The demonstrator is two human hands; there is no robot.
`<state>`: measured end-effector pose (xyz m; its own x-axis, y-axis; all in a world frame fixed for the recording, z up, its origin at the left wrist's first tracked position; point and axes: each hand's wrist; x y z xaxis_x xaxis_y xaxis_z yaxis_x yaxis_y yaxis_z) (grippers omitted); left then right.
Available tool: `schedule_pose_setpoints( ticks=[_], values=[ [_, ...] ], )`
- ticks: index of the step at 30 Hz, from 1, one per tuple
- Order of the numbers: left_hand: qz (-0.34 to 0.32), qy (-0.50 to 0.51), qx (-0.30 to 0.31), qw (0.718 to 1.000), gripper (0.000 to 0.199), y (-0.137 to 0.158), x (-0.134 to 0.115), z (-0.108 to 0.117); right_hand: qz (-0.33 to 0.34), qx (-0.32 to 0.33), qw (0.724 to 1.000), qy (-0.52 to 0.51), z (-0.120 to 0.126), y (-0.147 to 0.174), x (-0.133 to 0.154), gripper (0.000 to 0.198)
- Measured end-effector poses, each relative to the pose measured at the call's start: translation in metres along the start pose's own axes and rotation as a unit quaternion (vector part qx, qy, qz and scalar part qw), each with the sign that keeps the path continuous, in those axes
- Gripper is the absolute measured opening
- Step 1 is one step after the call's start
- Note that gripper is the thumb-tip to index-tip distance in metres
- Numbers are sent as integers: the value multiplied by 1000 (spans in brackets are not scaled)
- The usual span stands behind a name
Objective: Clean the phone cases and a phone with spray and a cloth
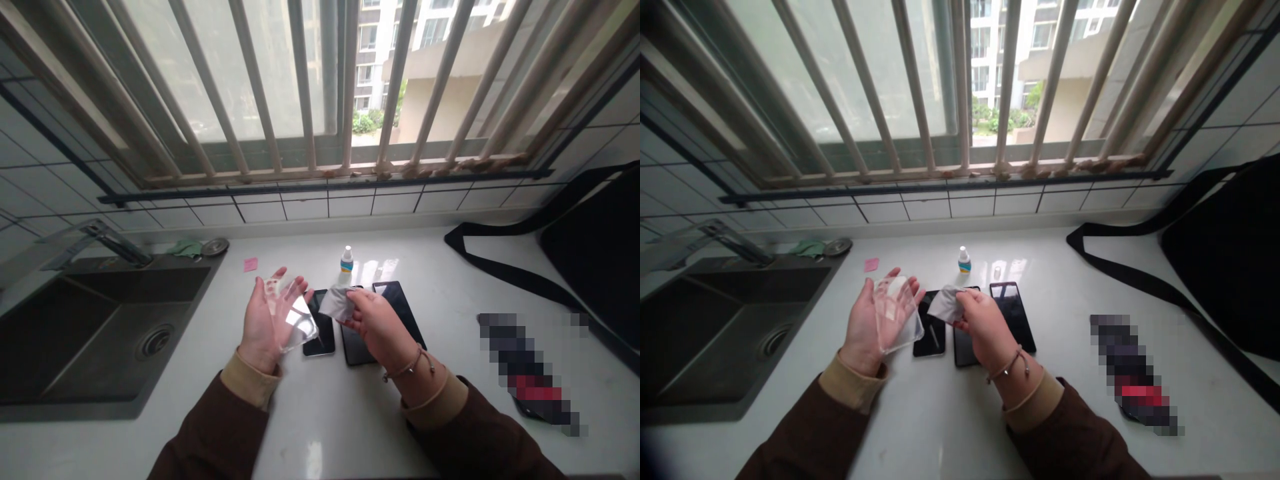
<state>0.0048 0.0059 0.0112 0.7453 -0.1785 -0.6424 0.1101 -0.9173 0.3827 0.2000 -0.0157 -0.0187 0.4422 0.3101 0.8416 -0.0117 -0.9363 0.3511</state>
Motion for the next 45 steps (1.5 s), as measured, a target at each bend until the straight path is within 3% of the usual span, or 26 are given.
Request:
schedule_pose_setpoints(
  ticks=[3,5,8,11,16,20,24,28,30,33,36,38,40,42,45],
  values=[
    [67,-54,58,995,48,6,6,-2,95,-40,995,-5,3,-1,3,38],
    [103,-95,92,986,53,11,12,-2,199,-66,975,70,5,3,6,37],
    [154,-134,148,968,57,16,22,-2,372,-67,894,239,7,11,5,31],
    [184,-130,175,958,55,18,30,0,462,34,807,366,7,9,-6,41],
    [162,-127,140,968,54,16,35,1,486,124,737,454,7,-2,-23,53],
    [115,-117,75,984,53,11,32,1,493,168,714,467,3,3,-18,49],
    [75,-129,3,989,57,3,25,2,456,213,701,505,-2,20,-8,36],
    [48,-106,-24,993,57,-2,14,4,435,254,675,540,-3,33,-2,33],
    [27,-95,-19,995,55,-3,8,4,420,279,681,531,-3,38,1,34],
    [30,-90,-15,995,56,-2,2,3,374,308,729,484,-4,43,8,28],
    [60,-90,2,994,57,0,0,1,292,290,824,389,-4,41,14,18],
    [75,-85,40,993,58,2,0,1,209,228,913,266,-3,35,16,18],
    [83,-77,83,990,60,4,1,1,112,133,979,105,-2,26,17,20],
    [84,-73,119,987,63,5,1,1,45,46,998,-20,-1,17,16,24],
    [76,-73,152,983,66,7,2,1,38,-17,995,-92,2,7,14,31]
  ],
)
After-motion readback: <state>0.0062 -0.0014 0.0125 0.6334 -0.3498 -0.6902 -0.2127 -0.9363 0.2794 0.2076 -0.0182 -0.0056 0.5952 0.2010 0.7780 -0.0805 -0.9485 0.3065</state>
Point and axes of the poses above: each hand's wrist, its own y-axis away from the middle knuckle, its own z-axis out of the back of the hand, x = y × z, and after that the axes turned 5 degrees about -x, right-handed
